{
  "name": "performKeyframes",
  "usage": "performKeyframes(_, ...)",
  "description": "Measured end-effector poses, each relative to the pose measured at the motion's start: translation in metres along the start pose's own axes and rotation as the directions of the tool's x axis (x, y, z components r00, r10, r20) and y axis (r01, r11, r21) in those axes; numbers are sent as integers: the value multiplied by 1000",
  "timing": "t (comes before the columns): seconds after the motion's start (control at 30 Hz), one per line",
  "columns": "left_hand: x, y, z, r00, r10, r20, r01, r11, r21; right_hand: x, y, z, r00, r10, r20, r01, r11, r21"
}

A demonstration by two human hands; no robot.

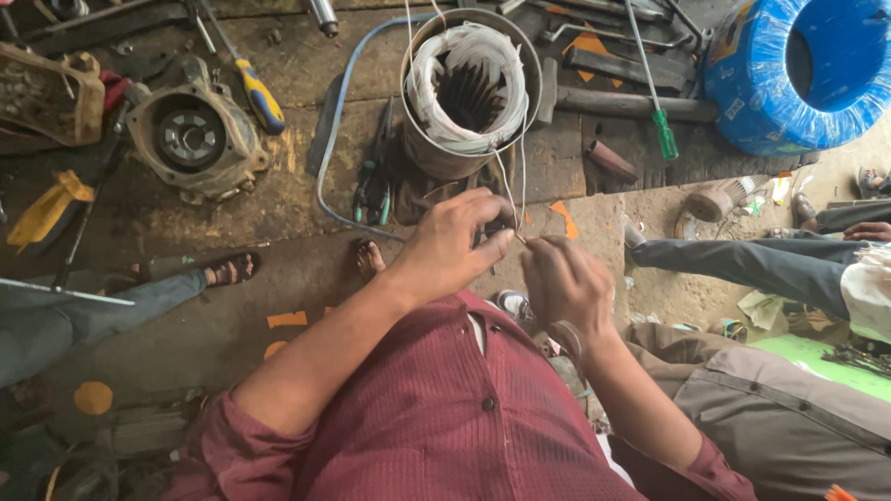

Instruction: The person wraps white wire around a cylindrical motor armature set in a can on a cluttered workbench, twisting and securing the wire ends by hand. They briefly use pliers to grip and cut the wire and pick up scissors before returning to hand-winding and tightening the wire.

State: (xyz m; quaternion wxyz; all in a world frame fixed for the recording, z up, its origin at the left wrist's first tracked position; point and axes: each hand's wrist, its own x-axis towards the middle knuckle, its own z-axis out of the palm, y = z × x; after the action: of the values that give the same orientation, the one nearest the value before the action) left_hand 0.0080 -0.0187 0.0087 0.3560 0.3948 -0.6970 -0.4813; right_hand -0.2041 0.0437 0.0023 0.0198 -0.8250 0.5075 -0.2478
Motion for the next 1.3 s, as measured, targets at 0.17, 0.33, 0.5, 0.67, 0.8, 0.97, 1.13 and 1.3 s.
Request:
performKeyframes(0.17,0,-2,-5,999,46,-22,-46,999,-29,-8,12,20,372,509,776,-726,-361,585)
performKeyframes(0.33,-1,-2,-8,1000,18,10,-19,1000,25,-12,-4,-6,731,467,498,-676,393,624)
performKeyframes(0.5,2,-1,-7,1000,-15,18,15,1000,22,13,-15,-16,997,36,-74,-36,999,-6)
performKeyframes(0.67,3,0,-9,1000,20,11,-20,1000,18,9,-12,14,854,479,203,-508,686,522)
performKeyframes(0.8,1,1,-7,999,-29,18,29,1000,1,-8,0,10,627,552,549,-731,174,660)
performKeyframes(0.97,3,-8,-6,1000,-5,8,5,1000,19,1,4,1,868,450,212,-495,741,454)
performKeyframes(1.13,1,-12,-4,999,42,-19,-41,998,38,4,-12,10,986,153,-71,-145,984,105)
performKeyframes(1.3,2,-10,-8,1000,24,4,-24,1000,12,3,-4,23,561,631,536,-733,77,676)
